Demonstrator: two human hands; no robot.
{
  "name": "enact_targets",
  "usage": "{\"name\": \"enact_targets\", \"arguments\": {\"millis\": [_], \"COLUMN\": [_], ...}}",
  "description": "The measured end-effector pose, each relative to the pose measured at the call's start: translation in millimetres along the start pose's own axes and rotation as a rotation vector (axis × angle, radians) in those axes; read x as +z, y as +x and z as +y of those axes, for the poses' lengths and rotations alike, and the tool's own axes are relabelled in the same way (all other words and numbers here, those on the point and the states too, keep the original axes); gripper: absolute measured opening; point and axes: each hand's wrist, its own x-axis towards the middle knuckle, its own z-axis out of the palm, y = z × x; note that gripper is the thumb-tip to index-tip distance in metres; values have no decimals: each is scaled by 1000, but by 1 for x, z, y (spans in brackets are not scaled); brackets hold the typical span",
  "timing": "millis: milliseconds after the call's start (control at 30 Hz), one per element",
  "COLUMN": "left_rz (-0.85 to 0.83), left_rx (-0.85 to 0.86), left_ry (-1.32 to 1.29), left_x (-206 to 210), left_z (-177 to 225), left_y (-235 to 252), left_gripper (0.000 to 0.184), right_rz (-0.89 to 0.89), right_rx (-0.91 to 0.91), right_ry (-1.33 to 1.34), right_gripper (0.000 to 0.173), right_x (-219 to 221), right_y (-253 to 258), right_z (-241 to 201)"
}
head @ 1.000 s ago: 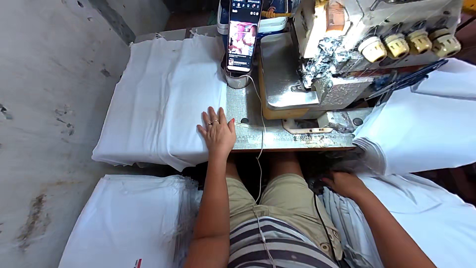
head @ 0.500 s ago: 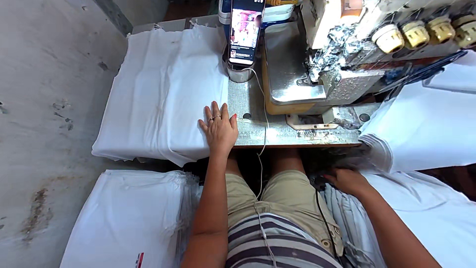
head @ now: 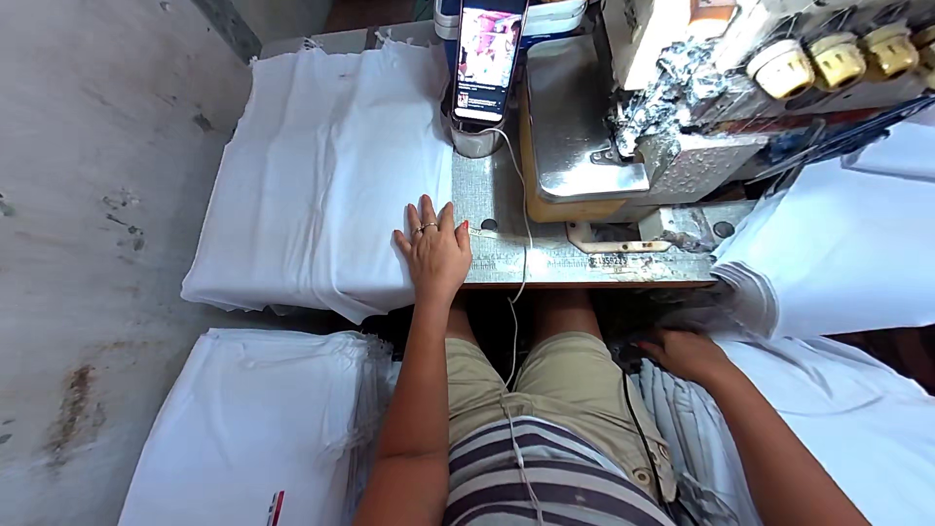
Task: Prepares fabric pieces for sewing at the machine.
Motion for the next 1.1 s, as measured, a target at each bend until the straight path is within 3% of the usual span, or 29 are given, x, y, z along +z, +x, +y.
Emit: {"name": "enact_targets", "arguments": {"millis": [1100], "left_rz": [-4], "left_rx": [3], "left_ry": [9], "left_x": [0], "left_z": [0], "left_y": [1], "left_gripper": [51], "right_rz": [-33], "right_rx": [27], "right_ry": [-21], "right_gripper": [52], "right_x": [-1], "right_y": [2], "right_z": [0]}}
